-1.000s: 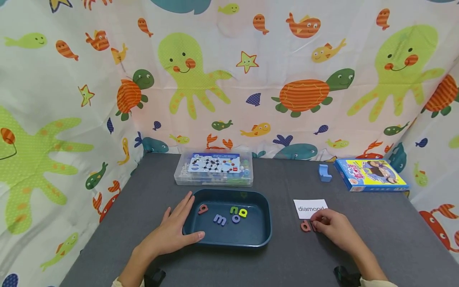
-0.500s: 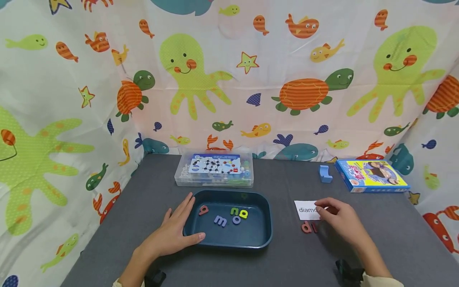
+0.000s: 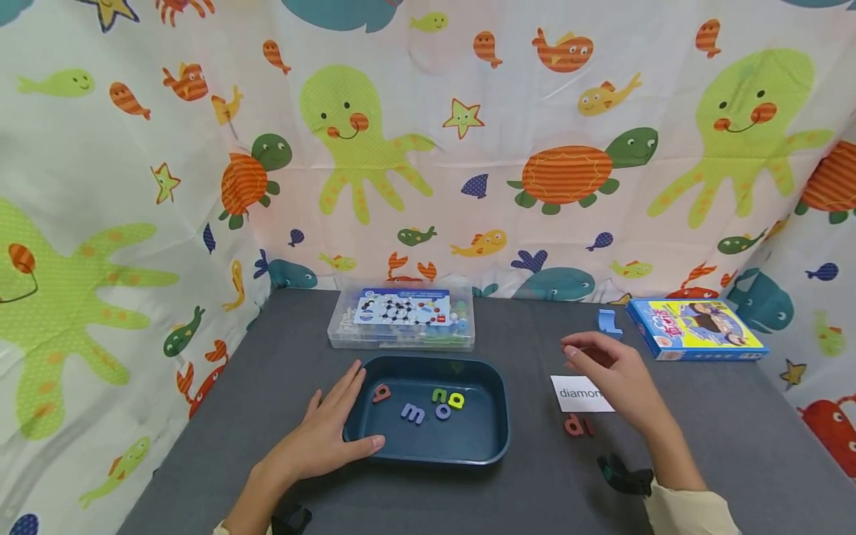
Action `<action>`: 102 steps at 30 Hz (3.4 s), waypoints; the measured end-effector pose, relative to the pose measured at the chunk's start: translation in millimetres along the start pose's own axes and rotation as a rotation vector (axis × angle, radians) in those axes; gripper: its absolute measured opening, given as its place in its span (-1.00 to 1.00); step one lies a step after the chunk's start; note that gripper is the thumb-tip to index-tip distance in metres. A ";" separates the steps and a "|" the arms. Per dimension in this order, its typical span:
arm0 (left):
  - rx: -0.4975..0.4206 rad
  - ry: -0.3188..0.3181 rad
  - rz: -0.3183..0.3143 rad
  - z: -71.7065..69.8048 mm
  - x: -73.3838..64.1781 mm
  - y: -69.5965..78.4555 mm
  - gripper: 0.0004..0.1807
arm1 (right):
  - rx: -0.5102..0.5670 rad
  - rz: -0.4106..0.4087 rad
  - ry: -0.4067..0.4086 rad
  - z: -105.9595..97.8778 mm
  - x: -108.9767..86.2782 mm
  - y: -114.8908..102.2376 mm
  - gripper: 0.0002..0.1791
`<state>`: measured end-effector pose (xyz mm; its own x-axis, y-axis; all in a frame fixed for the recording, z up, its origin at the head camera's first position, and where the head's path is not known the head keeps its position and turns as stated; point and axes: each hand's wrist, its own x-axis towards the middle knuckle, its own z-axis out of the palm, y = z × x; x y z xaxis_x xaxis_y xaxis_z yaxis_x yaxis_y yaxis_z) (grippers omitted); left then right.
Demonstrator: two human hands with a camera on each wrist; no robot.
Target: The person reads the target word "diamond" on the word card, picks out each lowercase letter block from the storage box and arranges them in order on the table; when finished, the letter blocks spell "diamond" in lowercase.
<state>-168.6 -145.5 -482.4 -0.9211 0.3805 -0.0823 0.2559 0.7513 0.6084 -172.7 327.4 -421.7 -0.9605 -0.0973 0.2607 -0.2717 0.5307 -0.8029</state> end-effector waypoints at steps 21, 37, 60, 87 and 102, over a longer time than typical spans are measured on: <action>0.000 0.002 0.000 0.1 0.2 -1.6 0.25 | 0.281 -0.220 -0.072 59.4 49.9 -63.7 -0.75; -0.013 -0.004 0.018 0.9 0.4 -3.3 0.25 | 0.338 -0.212 -0.290 125.6 67.0 -60.9 -0.72; 0.010 -0.010 -0.011 -0.3 1.7 -2.4 0.26 | 0.025 -0.098 -0.877 147.2 77.3 -43.7 -0.72; -0.002 -0.003 0.018 -0.3 0.3 -3.9 0.24 | -0.013 -0.168 -1.041 167.5 91.1 -31.2 -0.67; 0.003 0.003 0.017 -0.1 0.2 -3.4 0.25 | -0.141 -0.212 -1.033 169.5 86.0 -41.7 -0.66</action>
<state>-169.7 -148.0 -484.4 -0.9174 0.3918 -0.0692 0.2727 0.7460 0.6076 -254.2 154.2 -456.7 -0.4974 -0.8318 -0.2463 -0.4939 0.5049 -0.7079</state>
